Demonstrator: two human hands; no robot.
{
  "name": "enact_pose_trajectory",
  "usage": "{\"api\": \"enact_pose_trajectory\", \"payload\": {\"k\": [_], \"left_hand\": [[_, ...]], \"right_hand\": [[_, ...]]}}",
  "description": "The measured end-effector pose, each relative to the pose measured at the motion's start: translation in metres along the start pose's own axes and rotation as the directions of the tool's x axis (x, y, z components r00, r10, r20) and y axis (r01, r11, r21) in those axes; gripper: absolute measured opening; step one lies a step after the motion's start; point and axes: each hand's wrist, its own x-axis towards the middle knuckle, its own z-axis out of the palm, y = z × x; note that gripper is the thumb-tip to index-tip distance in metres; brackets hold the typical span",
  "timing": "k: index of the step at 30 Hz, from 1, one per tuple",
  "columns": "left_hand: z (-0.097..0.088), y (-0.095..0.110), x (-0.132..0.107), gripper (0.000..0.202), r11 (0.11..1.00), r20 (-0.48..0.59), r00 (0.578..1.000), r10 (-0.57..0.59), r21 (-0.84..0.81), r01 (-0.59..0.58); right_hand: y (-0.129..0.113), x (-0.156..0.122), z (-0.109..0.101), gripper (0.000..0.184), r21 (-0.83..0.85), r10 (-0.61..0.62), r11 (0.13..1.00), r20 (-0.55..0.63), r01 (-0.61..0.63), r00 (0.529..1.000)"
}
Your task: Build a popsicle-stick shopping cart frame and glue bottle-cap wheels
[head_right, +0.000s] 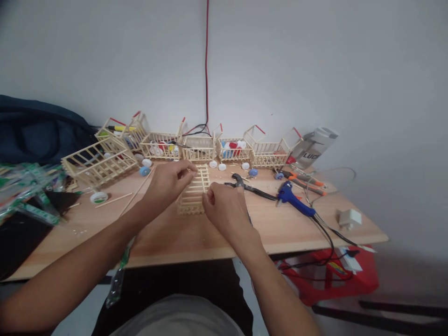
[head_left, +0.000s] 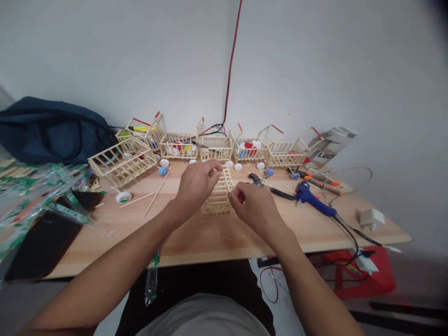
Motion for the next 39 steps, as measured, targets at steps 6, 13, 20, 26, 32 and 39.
{"api": "enact_pose_trajectory", "payload": {"k": [6, 13, 20, 26, 32, 39], "left_hand": [[0.006, -0.001, 0.0, 0.02, 0.976, 0.021, 0.995, 0.1, 0.191, -0.102], [0.012, -0.006, 0.0, 0.027, 0.903, 0.075, 0.97, 0.231, 0.354, -0.242], [0.009, -0.007, -0.001, 0.02, 0.885, 0.147, 0.952, 0.268, 0.353, -0.304], [0.009, -0.011, -0.001, 0.015, 0.894, 0.134, 0.947, 0.29, 0.315, -0.319], [0.006, -0.01, -0.003, 0.015, 0.901, 0.123, 0.951, 0.285, 0.304, -0.309], [0.005, -0.007, -0.004, 0.021, 0.871, 0.162, 0.915, 0.37, 0.282, -0.402]], "right_hand": [[0.0, 0.005, -0.006, 0.022, 0.015, -0.001, 1.0, 0.057, 0.0, 0.998], [0.01, 0.01, -0.007, 0.024, 0.06, -0.051, 0.997, 0.109, 0.045, 0.993], [0.01, 0.01, -0.009, 0.024, 0.115, -0.064, 0.992, 0.114, 0.051, 0.991], [0.01, 0.01, -0.009, 0.024, 0.143, -0.057, 0.989, 0.113, 0.041, 0.992], [0.011, 0.009, -0.008, 0.024, 0.144, -0.06, 0.989, 0.109, 0.044, 0.992], [0.012, 0.008, -0.006, 0.025, 0.153, -0.056, 0.987, 0.088, 0.042, 0.995]]}}
